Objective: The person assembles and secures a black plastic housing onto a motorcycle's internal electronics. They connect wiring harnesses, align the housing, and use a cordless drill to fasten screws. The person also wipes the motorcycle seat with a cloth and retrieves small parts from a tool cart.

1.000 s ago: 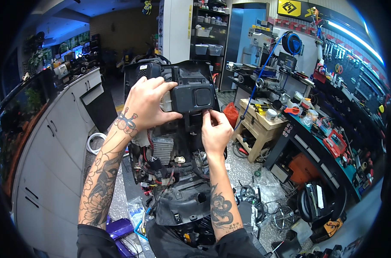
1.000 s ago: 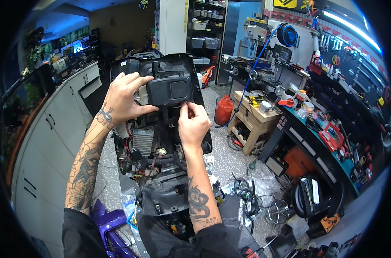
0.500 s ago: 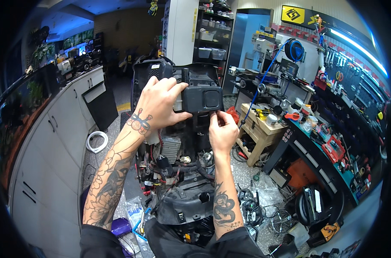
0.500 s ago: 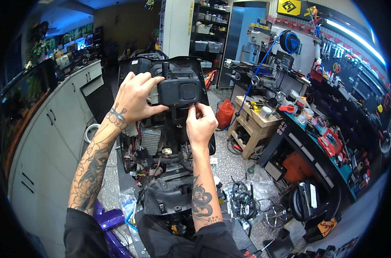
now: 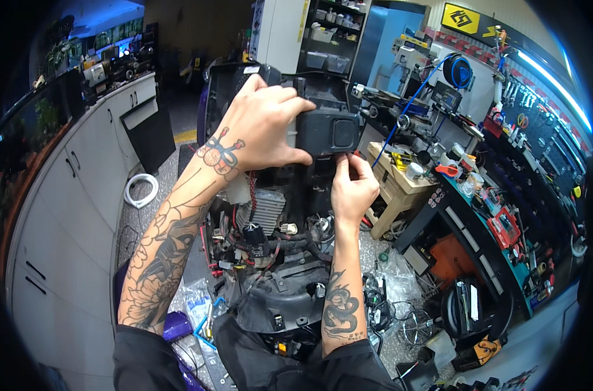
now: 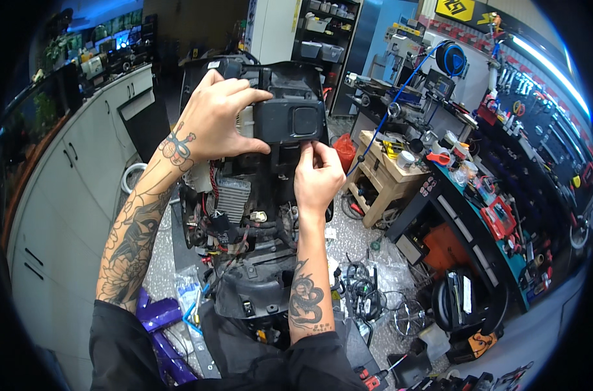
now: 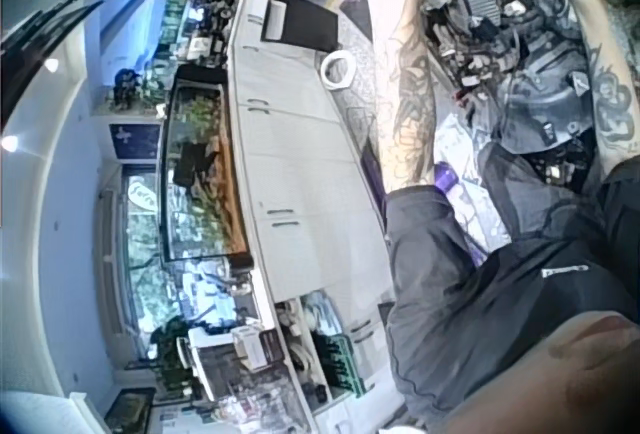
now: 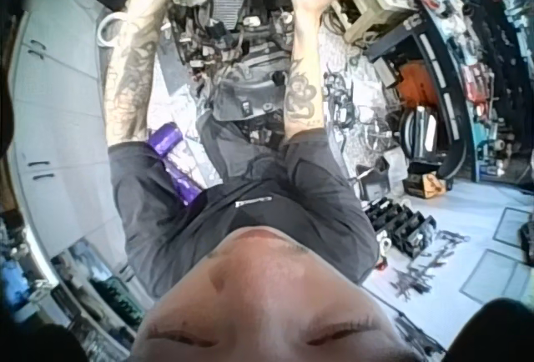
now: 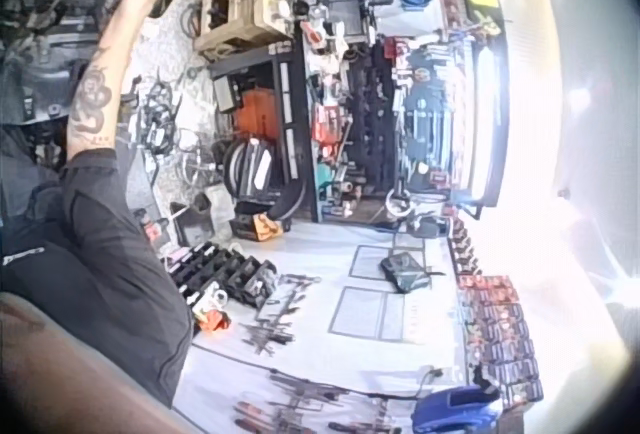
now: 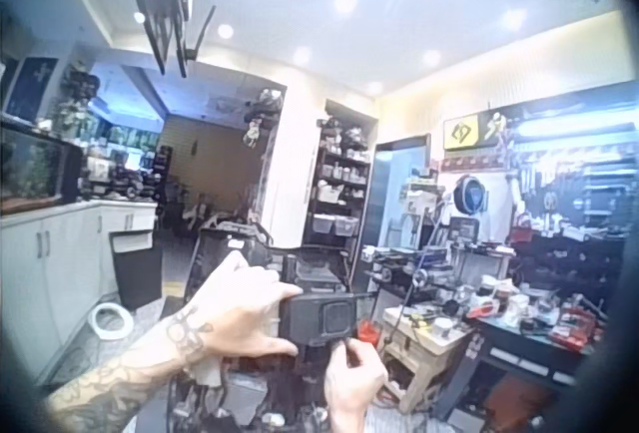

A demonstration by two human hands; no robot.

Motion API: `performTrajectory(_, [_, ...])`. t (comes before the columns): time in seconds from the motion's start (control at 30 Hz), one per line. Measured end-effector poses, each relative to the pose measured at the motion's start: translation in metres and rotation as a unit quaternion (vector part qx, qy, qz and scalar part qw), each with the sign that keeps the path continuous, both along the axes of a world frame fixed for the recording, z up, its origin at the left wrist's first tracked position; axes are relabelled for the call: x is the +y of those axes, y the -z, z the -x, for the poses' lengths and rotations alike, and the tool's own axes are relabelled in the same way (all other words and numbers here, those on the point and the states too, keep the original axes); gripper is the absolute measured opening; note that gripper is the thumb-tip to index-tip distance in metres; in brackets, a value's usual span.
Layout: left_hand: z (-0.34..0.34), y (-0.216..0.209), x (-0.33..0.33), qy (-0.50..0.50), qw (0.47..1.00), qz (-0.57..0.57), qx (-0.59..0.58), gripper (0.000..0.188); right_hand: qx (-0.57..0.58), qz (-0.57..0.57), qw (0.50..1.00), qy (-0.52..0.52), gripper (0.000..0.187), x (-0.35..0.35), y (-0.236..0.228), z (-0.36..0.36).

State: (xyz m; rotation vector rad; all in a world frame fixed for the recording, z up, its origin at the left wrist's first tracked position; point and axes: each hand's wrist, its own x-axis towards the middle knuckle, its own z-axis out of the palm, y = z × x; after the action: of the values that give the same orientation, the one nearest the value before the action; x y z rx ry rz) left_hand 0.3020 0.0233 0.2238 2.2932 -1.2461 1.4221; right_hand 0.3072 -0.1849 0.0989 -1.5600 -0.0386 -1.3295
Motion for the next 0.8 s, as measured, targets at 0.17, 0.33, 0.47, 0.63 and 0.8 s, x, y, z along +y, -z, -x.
performTrajectory(0.17, [0.005, 0.000, -0.009, -0.012, 0.997, -0.034, -0.061, 0.072, -0.028, -0.023, 0.999, -0.005, 0.012, 0.006, 0.004, -0.007])
performTrajectory(0.33, [-0.003, -0.002, 0.002, -0.054, 0.996, -0.048, -0.046, 0.080, -0.041, -0.023, 0.999, -0.008, 0.014, 0.003, 0.005, -0.011])
performTrajectory(0.47, [-0.009, 0.003, -0.001, -0.024, 0.995, -0.043, -0.082, 0.061, -0.033, -0.008, 0.999, -0.004, 0.020, -0.001, 0.004, -0.011])
performTrajectory(0.63, [-0.017, 0.002, -0.001, -0.017, 0.993, -0.061, -0.096, 0.061, -0.005, -0.035, 0.999, -0.039, 0.025, -0.003, 0.003, -0.008])
performTrajectory(0.8, [-0.011, 0.004, -0.003, -0.022, 0.996, -0.027, -0.076, 0.059, -0.043, 0.018, 0.999, -0.001, 0.020, -0.002, 0.002, -0.010])
